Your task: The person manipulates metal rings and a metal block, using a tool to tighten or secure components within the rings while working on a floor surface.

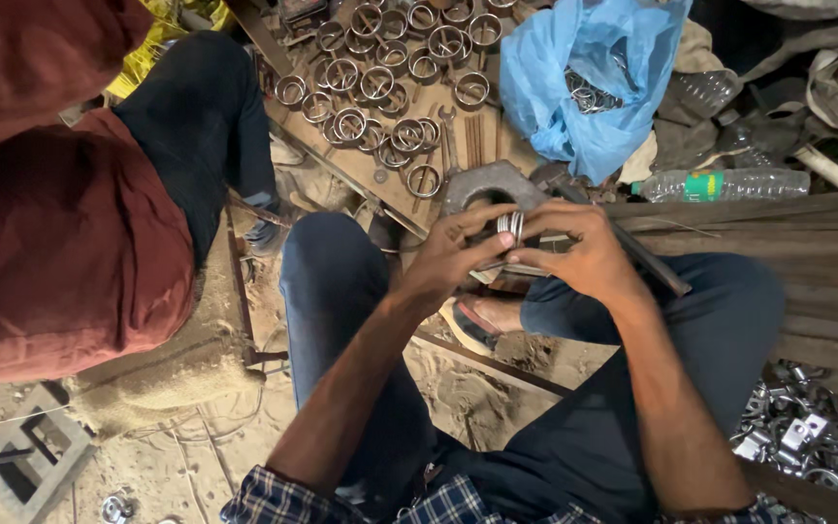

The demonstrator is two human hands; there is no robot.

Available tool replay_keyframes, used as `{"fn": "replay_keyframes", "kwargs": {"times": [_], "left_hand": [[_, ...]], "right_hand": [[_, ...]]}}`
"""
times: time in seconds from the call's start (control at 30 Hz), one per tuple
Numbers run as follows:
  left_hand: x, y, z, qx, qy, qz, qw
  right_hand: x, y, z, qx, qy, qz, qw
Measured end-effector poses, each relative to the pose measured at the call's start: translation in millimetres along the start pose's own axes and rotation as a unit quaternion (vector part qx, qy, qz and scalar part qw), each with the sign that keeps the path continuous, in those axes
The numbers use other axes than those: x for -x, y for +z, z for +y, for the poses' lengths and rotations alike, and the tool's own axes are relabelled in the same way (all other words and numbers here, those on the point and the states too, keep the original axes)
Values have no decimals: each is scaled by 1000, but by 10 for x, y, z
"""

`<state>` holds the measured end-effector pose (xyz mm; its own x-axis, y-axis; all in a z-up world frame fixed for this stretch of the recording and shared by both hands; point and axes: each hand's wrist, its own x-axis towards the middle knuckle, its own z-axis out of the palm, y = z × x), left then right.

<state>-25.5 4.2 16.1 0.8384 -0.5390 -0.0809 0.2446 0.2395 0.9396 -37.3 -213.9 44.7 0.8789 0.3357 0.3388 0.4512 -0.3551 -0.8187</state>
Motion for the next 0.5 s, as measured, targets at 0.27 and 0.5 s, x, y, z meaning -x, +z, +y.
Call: {"fn": "replay_keyframes", "kwargs": {"times": [0.27, 0.5], "left_hand": [[-40, -15, -18, 13, -9, 28, 999], [-67, -62, -131, 48, -15, 27, 998]], "right_hand": [[-24, 34, -22, 38, -37, 82, 995], [1, 31, -1, 42, -28, 55, 997]]}}
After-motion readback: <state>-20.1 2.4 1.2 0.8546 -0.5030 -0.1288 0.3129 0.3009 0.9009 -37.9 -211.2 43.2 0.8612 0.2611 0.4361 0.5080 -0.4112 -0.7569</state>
